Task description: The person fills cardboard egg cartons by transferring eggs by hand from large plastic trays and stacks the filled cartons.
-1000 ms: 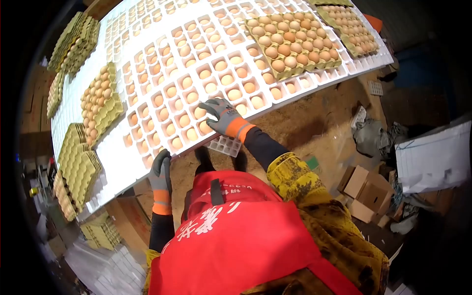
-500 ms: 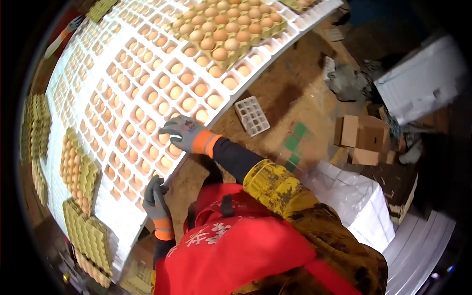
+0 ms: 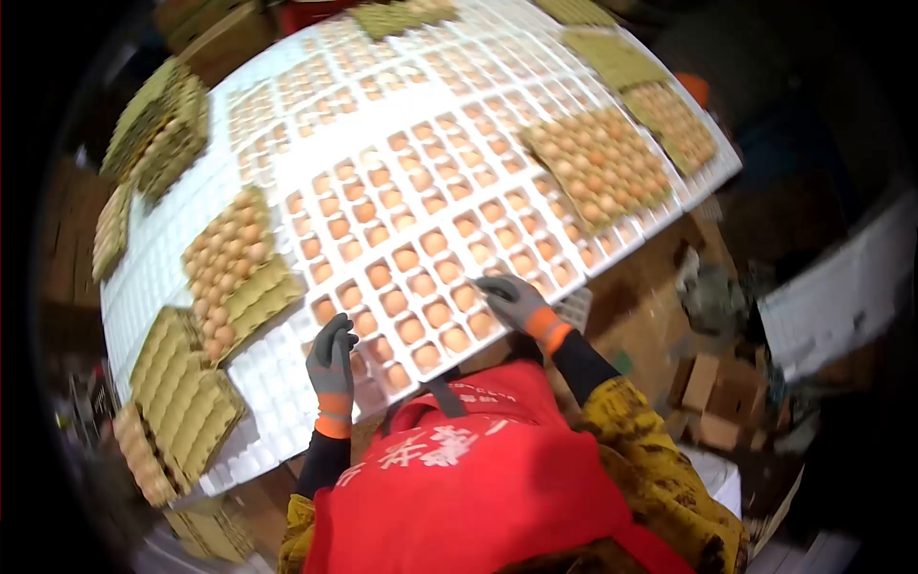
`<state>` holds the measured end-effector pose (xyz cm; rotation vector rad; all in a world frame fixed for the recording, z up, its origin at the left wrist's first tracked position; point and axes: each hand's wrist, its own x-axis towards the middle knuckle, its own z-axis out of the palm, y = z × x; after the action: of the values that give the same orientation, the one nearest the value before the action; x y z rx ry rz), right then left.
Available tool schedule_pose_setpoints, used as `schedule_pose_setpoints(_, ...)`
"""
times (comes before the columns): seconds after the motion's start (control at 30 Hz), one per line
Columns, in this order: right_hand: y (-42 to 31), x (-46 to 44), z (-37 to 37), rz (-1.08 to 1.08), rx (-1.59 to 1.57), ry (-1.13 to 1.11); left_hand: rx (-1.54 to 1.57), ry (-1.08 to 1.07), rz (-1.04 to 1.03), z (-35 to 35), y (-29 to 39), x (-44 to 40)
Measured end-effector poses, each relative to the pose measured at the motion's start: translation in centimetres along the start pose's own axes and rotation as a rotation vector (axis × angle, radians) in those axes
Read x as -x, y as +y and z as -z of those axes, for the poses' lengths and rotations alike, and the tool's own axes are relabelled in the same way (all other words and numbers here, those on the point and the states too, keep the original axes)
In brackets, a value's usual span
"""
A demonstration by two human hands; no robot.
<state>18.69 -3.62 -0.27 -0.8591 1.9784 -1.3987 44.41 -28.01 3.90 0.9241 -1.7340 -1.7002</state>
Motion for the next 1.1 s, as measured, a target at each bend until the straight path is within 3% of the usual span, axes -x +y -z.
schedule_pose_setpoints(0.07, 0.4, -0.3, -0.5, 0.039, 0.069, 0.066, -0.125, 0.143, -0.067, 3.4, -1.0, -1.2)
schedule_pose_setpoints(0.1, -2.4, -0.8, -0.3, -0.033, 0.172, 0.010, -0.214, 0.213, -0.116, 5.0, -1.4, -1.5)
schedule_pose_setpoints(0.17, -4.4, -3.0, -0.8, 0.095, 0.252, -0.085, -0.245, 0.360, -0.221, 7.5, -1.6, -3.0)
schedule_pose_setpoints(0.23, -9.0, -6.1, -2.5, 0.089, 0.282, -0.209, -0.238, 0.472, -0.205, 9.9, -2.1, -4.4)
schedule_pose_setpoints(0.3, -9.1, -9.6, -5.4, 0.167, 0.242, -0.292, -0.635, 0.511, -0.286, 11.8, -1.0, -5.6)
schedule_pose_setpoints(0.37, -11.7, -13.3, -8.8, 0.196, 0.203, -0.454, -0.723, 0.497, -0.263, 13.1, -0.7, -6.8)
schedule_pose_setpoints(0.43, -12.2, -17.1, -13.6, 0.456, 0.271, -0.465, -0.930, 0.495, -0.338, 14.1, -0.4, -8.5)
schedule_pose_setpoints(0.5, -15.1, -20.0, -17.9, 0.350, 0.213, -0.584, -1.040, 0.454, -0.359, 14.5, 0.6, -10.7)
schedule_pose_setpoints(0.63, -15.4, -25.2, -27.2, 0.622, 0.256, -0.361, -1.226, 0.266, -0.460, 15.0, 1.5, -16.2)
schedule_pose_setpoints(0.73, -15.0, -27.4, -31.3, 0.777, 0.705, -0.314, -1.352, 0.069, -0.396, 15.8, -0.4, -19.9)
schedule_pose_setpoints(0.83, -14.5, -28.1, -31.4, 0.708, 0.510, -0.316, -1.191, 0.032, -0.386, 17.9, -0.4, -20.5)
schedule_pose_setpoints(0.87, -14.8, -28.1, -30.5, 0.624, 0.287, -0.331, -1.076, 0.088, -0.454, 18.0, 0.8, -20.1)
schedule_pose_setpoints(0.9, -15.3, -27.7, -29.4, 0.179, -0.102, -0.408, -0.782, 0.124, -0.436, 18.6, 0.6, -20.0)
schedule_pose_setpoints(0.97, -15.3, -28.4, -27.2, -0.260, -0.796, -0.298, 0.113, 0.307, -0.044, 18.7, 1.7, -19.5)
schedule_pose_setpoints(1.03, -13.9, -29.5, -26.8, 0.377, -0.342, -0.265, 0.437, 0.181, 0.038, 20.6, 2.8, -19.6)
schedule_pose_setpoints(1.07, -14.3, -29.8, -26.3, 0.667, -0.082, -0.199, 0.095, 0.184, -0.055, 20.6, 1.4, -21.0)
schedule_pose_setpoints(1.1, -14.9, -30.8, -27.2, 0.392, -0.168, -0.309, -0.249, 0.187, -0.159, 20.6, 0.1, -22.7)
